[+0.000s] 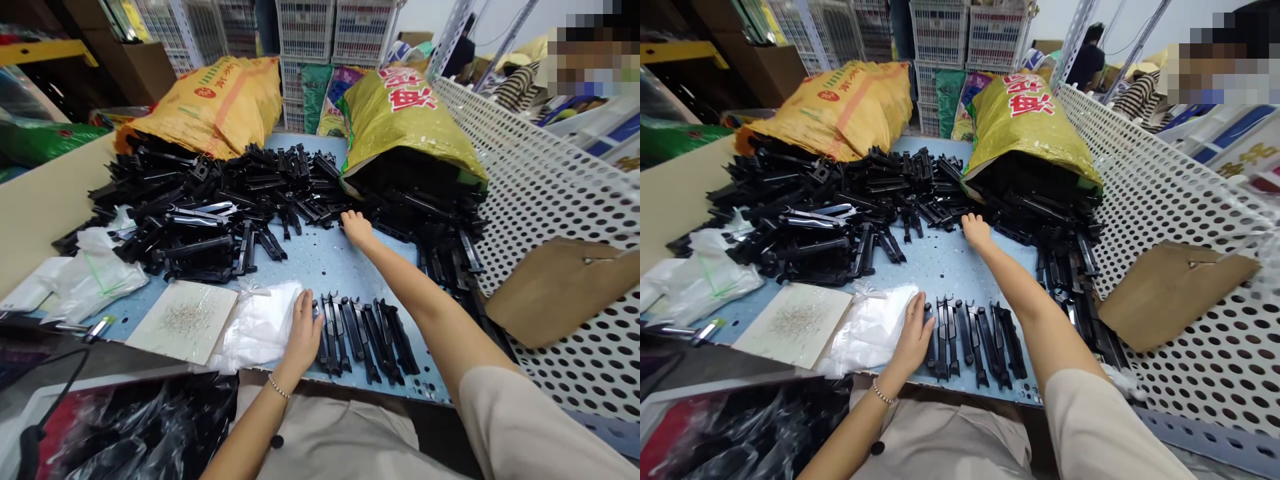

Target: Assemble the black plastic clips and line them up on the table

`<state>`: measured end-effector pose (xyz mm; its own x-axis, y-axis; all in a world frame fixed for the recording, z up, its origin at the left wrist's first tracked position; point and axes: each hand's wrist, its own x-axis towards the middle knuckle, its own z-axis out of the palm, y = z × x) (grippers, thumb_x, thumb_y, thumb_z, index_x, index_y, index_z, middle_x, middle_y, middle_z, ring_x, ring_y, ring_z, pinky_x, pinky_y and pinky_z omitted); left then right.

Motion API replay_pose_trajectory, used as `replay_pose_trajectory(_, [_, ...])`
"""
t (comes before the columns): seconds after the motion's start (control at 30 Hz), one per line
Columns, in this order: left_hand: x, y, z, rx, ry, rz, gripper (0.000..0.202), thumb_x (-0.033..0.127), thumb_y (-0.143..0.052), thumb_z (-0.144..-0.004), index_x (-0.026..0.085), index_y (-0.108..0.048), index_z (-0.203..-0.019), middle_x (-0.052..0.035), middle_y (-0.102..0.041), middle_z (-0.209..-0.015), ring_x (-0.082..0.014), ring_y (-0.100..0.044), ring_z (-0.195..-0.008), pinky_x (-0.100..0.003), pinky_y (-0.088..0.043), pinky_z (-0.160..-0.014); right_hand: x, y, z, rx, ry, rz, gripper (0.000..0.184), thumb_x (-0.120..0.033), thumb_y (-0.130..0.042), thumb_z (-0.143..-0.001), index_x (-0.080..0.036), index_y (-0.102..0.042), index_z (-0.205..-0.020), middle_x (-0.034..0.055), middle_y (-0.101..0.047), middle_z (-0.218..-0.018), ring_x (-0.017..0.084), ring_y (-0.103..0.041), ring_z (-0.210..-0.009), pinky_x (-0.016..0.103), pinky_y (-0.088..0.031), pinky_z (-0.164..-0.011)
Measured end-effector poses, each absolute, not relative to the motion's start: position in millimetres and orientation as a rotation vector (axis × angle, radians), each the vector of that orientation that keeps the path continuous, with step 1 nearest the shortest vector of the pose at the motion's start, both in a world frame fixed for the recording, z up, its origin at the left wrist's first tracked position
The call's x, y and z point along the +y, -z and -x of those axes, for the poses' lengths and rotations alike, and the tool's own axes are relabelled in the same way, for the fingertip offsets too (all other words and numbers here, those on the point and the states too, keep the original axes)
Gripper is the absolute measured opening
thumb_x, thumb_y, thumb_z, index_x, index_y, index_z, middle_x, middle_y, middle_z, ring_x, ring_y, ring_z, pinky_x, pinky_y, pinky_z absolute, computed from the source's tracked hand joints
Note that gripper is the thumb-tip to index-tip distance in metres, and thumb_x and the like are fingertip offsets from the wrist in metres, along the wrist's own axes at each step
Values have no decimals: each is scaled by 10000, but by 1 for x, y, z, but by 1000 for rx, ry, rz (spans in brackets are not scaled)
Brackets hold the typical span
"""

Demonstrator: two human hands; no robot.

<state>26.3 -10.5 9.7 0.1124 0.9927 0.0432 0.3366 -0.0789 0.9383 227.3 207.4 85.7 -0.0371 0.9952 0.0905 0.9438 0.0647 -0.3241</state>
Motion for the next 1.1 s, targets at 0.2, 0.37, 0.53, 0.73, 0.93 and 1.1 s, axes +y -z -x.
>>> replay_pose_trajectory(0.2, [6, -58, -13, 1207, -1124, -1321, 568, 453, -585, -868, 238, -443, -1375, -120, -417, -1455, -266, -342, -1393, -443, -257, -1164, 147, -116, -243, -1853, -847, 1562, 316, -372, -462, -942, -158, -510, -1169, 115, -646, -1034, 215, -618, -861, 337, -511, -707])
replay_pose_trajectory(0.37, [17, -90, -30, 719, -793, -943, 557, 562, -609, -817, 183, -543, -1219, -120, -656, -1090, -198, -668, -836, -293, -542, -703, 61, -117, -223, -1451, -1571, 1222, 431, -537, -416, -930, -182, -511, -1156, 69, -661, -891, 155, -611, -641, 297, -509, -564])
replay_pose_trajectory(0.53, [3, -89, -42, 800, -808, -721, 434, 559, -644, -784, 165, -554, -940, -9, -615, -752, -82, -544, -479, -194, -435, -432, 31, -99, -216, -1626, -756, 1436, 437, -575, -321, -951, -201, -548, -958, 61, -603, -866, 184, -567, -786, 337, -480, -719])
replay_pose_trajectory(0.73, [-5, -82, -44, 935, -899, -673, 414, 554, -673, -758, 175, -566, -886, 19, -599, -712, -88, -550, -475, -209, -451, -447, 32, -84, -192, -1622, -1010, 1455, 476, -581, -253, -970, -219, -449, -731, -20, -450, -623, 141, -462, -577, 282, -413, -589])
replay_pose_trajectory(0.93, [1, -80, -22, 989, -984, -477, 523, 583, -669, -740, 133, -623, -1004, -3, -624, -703, -93, -556, -516, -209, -435, -485, -1, -87, -183, -2117, -973, 1169, 450, -534, -289, -986, -199, -556, -849, 31, -572, -771, 161, -510, -701, 295, -432, -661])
replay_pose_trajectory(1.1, [-3, -78, -20, 968, -999, -434, 507, 583, -666, -746, 122, -642, -956, -2, -619, -697, -78, -534, -534, -195, -428, -510, -30, -80, -168, -2348, -587, 1032, 363, -350, -279, -1013, -190, -545, -824, 72, -590, -810, 188, -524, -766, 315, -444, -710])
